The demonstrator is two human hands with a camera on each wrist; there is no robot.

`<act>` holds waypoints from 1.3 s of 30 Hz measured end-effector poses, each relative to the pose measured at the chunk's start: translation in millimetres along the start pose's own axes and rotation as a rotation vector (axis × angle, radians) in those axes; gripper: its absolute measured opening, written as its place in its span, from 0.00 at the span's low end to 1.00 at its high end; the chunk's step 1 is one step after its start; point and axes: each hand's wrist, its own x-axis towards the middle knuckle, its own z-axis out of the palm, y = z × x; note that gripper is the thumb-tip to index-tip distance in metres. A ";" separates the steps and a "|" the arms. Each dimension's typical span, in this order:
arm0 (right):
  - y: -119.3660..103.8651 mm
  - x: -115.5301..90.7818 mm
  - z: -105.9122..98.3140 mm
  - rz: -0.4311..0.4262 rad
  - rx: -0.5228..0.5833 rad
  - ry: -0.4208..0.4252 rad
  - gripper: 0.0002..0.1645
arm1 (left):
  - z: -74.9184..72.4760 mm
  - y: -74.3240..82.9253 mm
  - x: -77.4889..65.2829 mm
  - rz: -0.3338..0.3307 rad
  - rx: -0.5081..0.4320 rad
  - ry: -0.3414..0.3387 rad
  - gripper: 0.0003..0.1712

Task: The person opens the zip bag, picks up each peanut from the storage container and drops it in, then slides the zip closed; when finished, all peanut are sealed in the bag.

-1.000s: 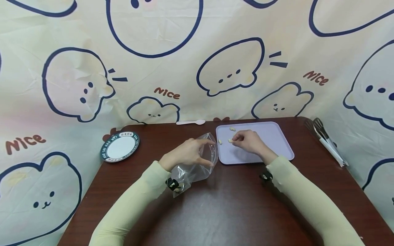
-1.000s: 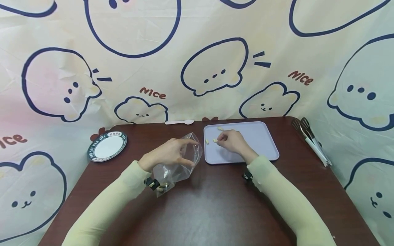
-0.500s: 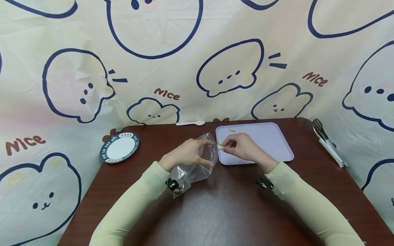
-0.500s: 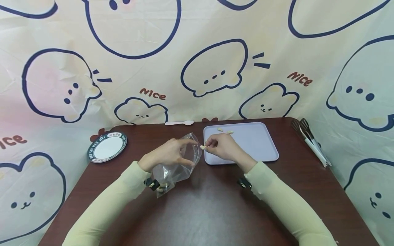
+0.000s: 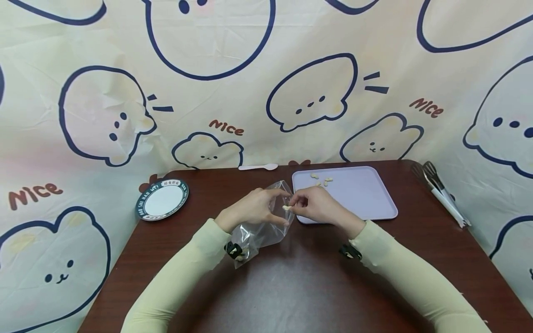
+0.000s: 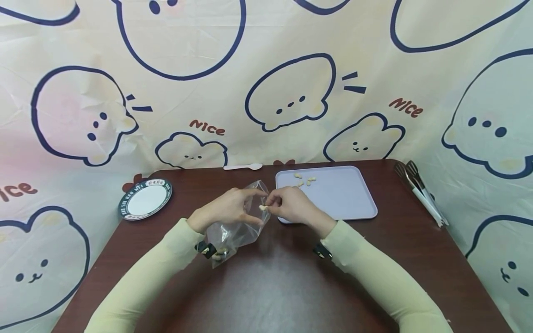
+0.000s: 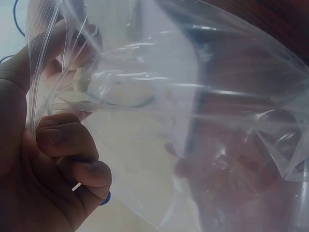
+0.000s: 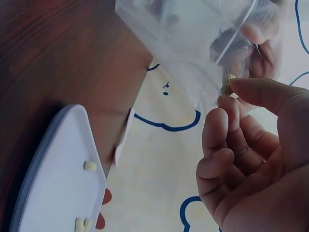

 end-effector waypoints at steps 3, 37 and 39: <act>-1.0 1.7 2.4 -0.009 -0.014 0.000 0.03 | 0.2 -0.4 -0.3 -0.002 -0.005 -0.002 0.46; 92.5 25.4 -3.3 0.274 -0.028 0.132 0.08 | 0.2 -1.5 -1.0 -0.010 0.021 -0.011 0.47; 95.1 28.4 0.8 0.276 -0.031 0.129 0.08 | 0.2 -1.7 -0.8 -0.009 0.018 -0.012 0.46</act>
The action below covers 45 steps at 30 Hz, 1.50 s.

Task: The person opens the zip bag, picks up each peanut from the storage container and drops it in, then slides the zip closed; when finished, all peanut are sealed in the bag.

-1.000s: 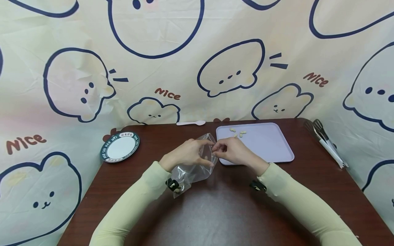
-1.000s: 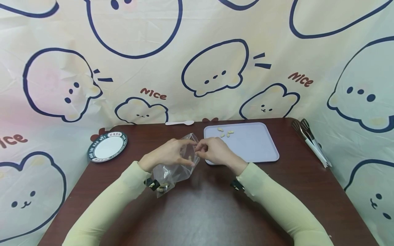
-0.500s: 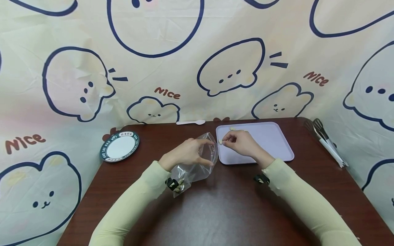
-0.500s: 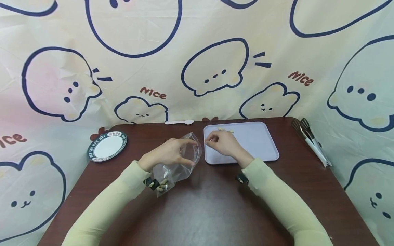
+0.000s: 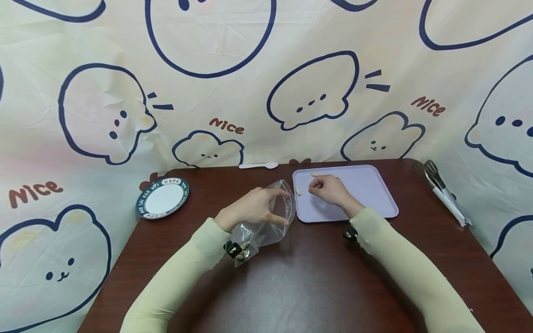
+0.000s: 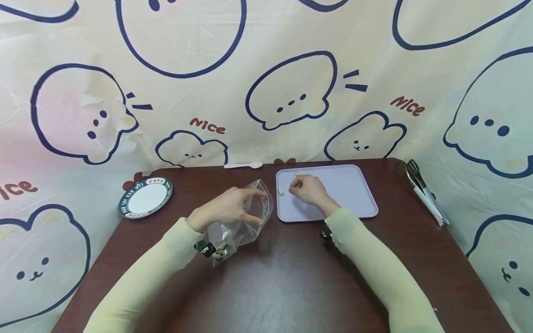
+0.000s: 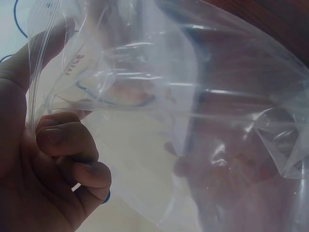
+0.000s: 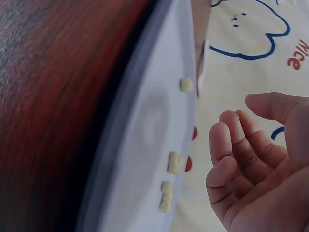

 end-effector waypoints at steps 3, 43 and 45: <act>0.1 4.5 6.9 -0.008 -0.005 0.003 0.08 | -0.4 0.0 0.1 0.001 0.002 0.004 0.46; -3.9 28.4 40.9 0.029 -0.212 -0.088 0.09 | 0.9 -4.5 -3.6 0.009 -0.020 0.007 0.46; -3.9 28.3 40.8 0.035 -0.211 -0.089 0.08 | 1.2 -4.9 -3.4 0.011 -0.024 0.008 0.46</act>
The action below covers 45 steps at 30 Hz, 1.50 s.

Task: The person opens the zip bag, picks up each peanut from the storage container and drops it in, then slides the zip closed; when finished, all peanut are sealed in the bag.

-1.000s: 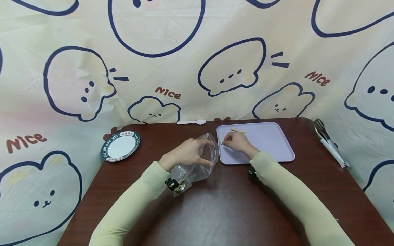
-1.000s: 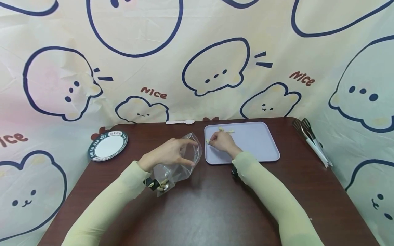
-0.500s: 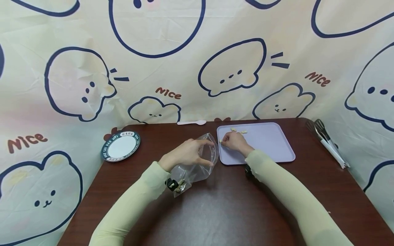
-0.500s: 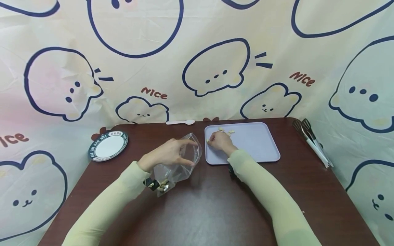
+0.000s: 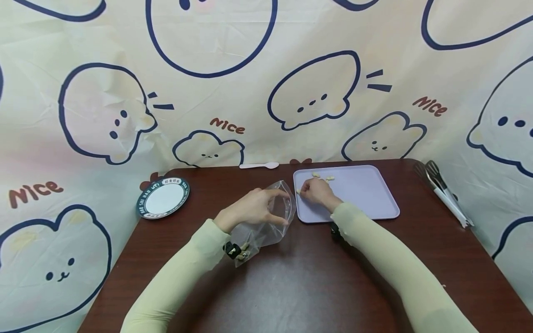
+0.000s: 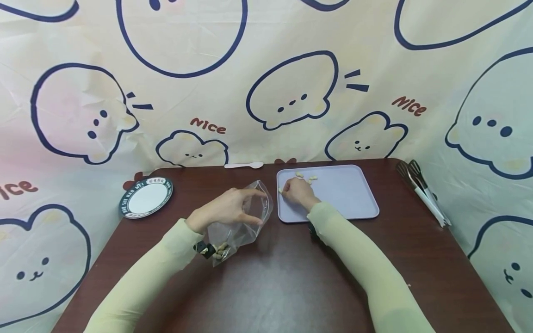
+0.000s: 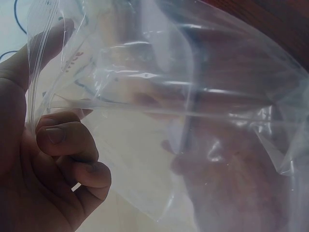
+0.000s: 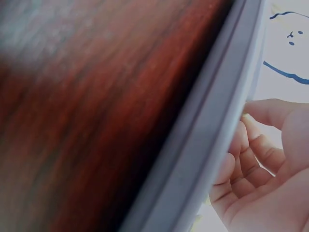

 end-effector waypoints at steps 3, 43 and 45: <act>-0.5 -0.1 -0.1 0.007 0.005 0.004 0.08 | 0.1 -0.3 -0.1 -0.002 -0.005 0.003 0.46; -11.4 -50.4 -43.6 -0.106 0.218 0.064 0.06 | -0.5 -0.1 0.0 -0.010 -0.015 0.012 0.46; -17.7 -57.8 -49.4 -0.118 0.229 0.060 0.06 | -0.4 -0.3 -0.3 -0.013 -0.014 0.010 0.47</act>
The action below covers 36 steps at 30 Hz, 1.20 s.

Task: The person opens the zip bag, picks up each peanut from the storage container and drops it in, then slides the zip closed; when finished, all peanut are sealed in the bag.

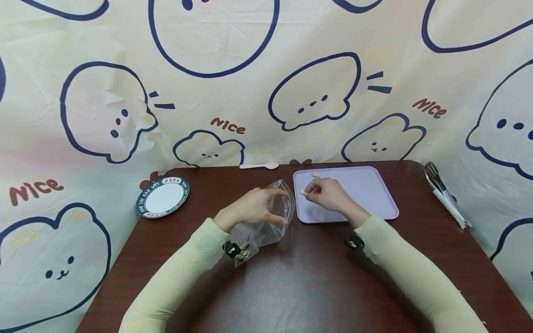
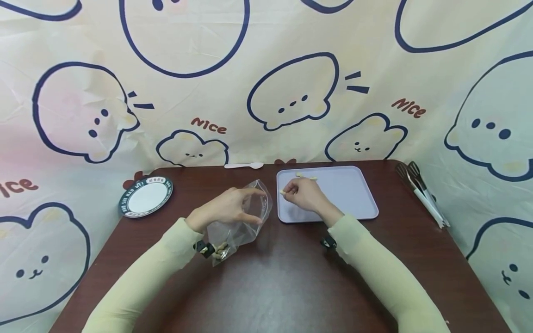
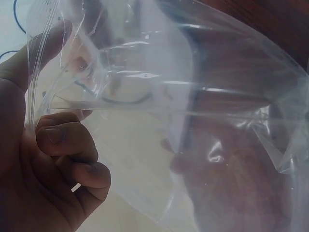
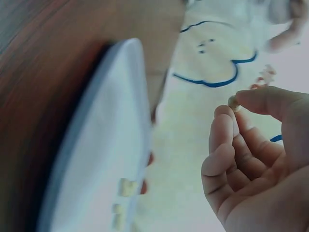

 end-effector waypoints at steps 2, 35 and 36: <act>-8.6 -6.2 -4.0 -0.012 0.013 -0.009 0.05 | 0.1 -0.2 -0.1 -0.005 0.001 -0.001 0.47; -56.7 -21.6 0.2 -0.164 0.002 -0.086 0.06 | -0.9 3.7 1.6 -0.016 -0.003 -0.017 0.48; -55.5 -21.4 -0.6 -0.156 0.005 -0.086 0.06 | -0.9 3.7 1.6 -0.017 -0.002 -0.017 0.48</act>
